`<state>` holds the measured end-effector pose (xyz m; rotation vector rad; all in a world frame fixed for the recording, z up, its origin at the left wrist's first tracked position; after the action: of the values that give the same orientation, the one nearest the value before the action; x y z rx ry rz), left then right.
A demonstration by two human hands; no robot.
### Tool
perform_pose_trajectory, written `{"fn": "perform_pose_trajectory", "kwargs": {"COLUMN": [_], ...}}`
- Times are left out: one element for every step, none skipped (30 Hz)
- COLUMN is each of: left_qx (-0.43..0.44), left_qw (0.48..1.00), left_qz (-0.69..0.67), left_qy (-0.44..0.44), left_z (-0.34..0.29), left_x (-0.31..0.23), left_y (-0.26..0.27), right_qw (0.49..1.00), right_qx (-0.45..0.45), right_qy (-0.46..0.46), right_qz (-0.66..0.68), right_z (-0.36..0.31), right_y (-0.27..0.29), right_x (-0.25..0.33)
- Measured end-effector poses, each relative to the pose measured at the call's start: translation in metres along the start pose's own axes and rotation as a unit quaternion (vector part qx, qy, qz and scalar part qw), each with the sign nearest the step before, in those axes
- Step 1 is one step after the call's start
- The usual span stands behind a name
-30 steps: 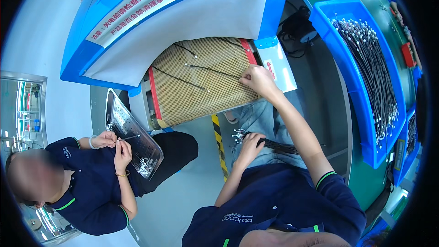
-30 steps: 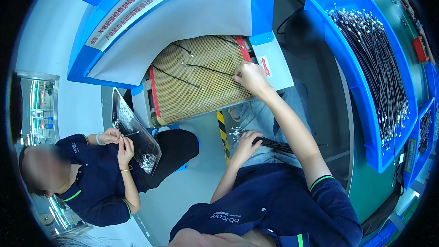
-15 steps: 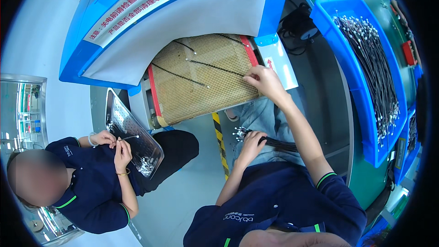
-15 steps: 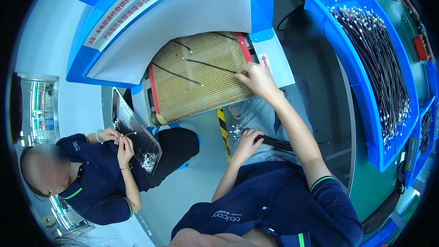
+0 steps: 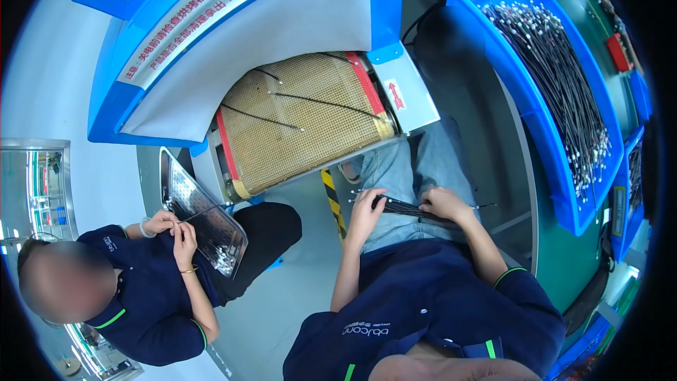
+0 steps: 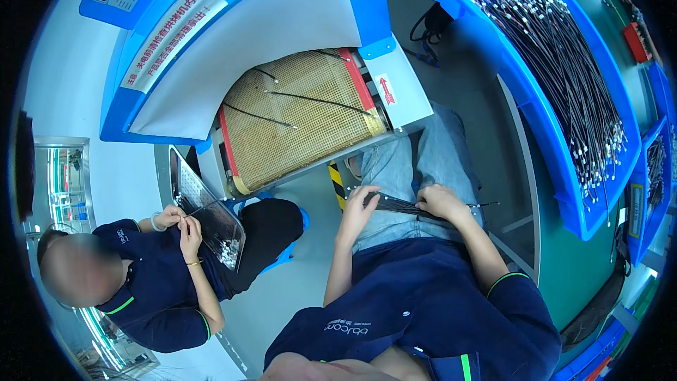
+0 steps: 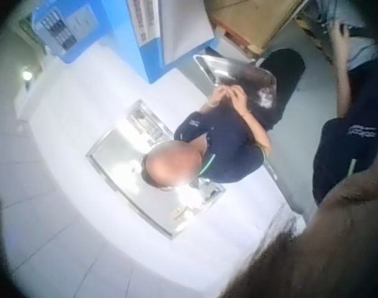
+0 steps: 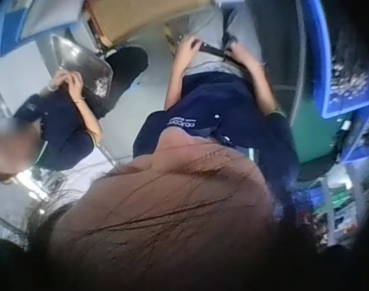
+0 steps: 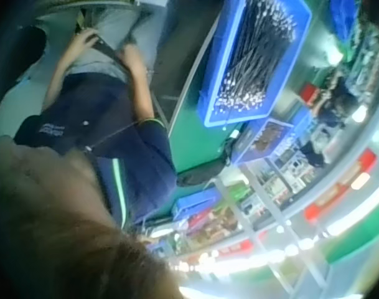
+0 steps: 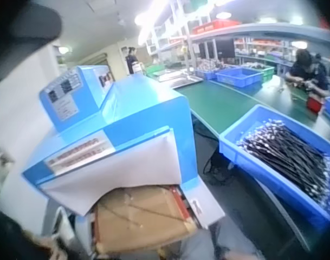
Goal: The person repeatedly picks up black cables with white connectors from a blue bin and places them onto a moving conveyor belt. A coworker is visible in the background performing a similar task at an adjacent station.
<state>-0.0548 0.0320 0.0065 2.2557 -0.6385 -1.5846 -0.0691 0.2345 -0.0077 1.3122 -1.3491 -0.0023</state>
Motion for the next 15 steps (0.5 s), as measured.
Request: {"fn": "perform_pose_trajectory", "kwargs": {"left_qx": [-0.006, -0.012, -0.018, -0.025, -0.023, -0.024, -0.024, -0.024, -0.029, -0.032, -0.034, -0.032, -0.025, -0.019, -0.008], "left_qw": [1.000, 1.000, 1.000, 1.000, 0.999, 0.999, 0.999, 0.999, 0.999, 0.999, 0.999, 0.999, 1.000, 0.999, 1.000], "left_qz": [0.004, 0.005, 0.006, 0.007, 0.010, 0.012, 0.013, 0.013, 0.019, 0.023, 0.028, 0.011, -0.008, -0.027, -0.017], "left_qy": [0.000, 0.000, 0.001, 0.001, 0.020, 0.019, 0.019, 0.019, 0.014, 0.011, 0.007, 0.012, 0.017, 0.023, 0.025], "left_z": [0.000, -0.001, -0.001, -0.001, -0.002, -0.002, -0.003, -0.004, -0.004, -0.005, -0.006, -0.005, -0.006, -0.005, -0.005], "left_x": [-0.001, 0.000, 0.002, 0.002, 0.001, 0.001, 0.001, 0.002, 0.002, 0.003, 0.003, 0.003, 0.001, -0.002, -0.004], "left_y": [0.004, 0.006, 0.008, 0.010, 0.012, 0.014, 0.014, 0.016, 0.017, 0.017, 0.016, 0.017, 0.017, 0.017, 0.018], "right_qw": [1.000, 0.999, 0.998, 0.998, 0.997, 0.998, 0.999, 0.999, 0.998, 0.995, 0.992, 0.989, 0.985, 0.982, 0.984], "right_qx": [0.005, 0.011, 0.020, 0.029, 0.038, 0.020, 0.003, -0.014, -0.023, -0.030, -0.038, -0.042, -0.047, -0.051, -0.046], "right_qy": [-0.016, -0.033, -0.038, -0.044, -0.049, -0.034, -0.021, -0.007, -0.004, -0.004, -0.004, 0.002, 0.003, 0.003, 0.012], "right_qz": [0.018, 0.036, 0.037, 0.038, 0.039, 0.038, 0.037, 0.036, 0.064, 0.093, 0.121, 0.142, 0.164, 0.184, 0.172], "right_z": [0.000, 0.000, 0.000, 0.000, -0.001, -0.001, -0.002, -0.002, -0.003, -0.006, -0.008, -0.008, -0.011, -0.013, -0.013], "right_y": [0.001, 0.001, 0.000, -0.001, -0.002, 0.001, 0.004, 0.007, 0.010, 0.015, 0.021, 0.026, 0.031, 0.038, 0.046], "right_x": [0.001, 0.000, -0.002, -0.006, -0.008, -0.009, -0.008, -0.006, -0.006, -0.004, -0.003, -0.001, 0.001, 0.005, 0.012]}}
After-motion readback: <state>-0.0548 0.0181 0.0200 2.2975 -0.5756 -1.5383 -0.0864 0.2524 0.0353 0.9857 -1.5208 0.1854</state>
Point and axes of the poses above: each hand's wrist, its own z-axis towards the middle knuckle, its own y-axis out of the back of the hand, x = y × z, the point moved 6 cm from there along z, towards the middle knuckle, and after that the axes turned 14 degrees about y, right-handed, at the moved point
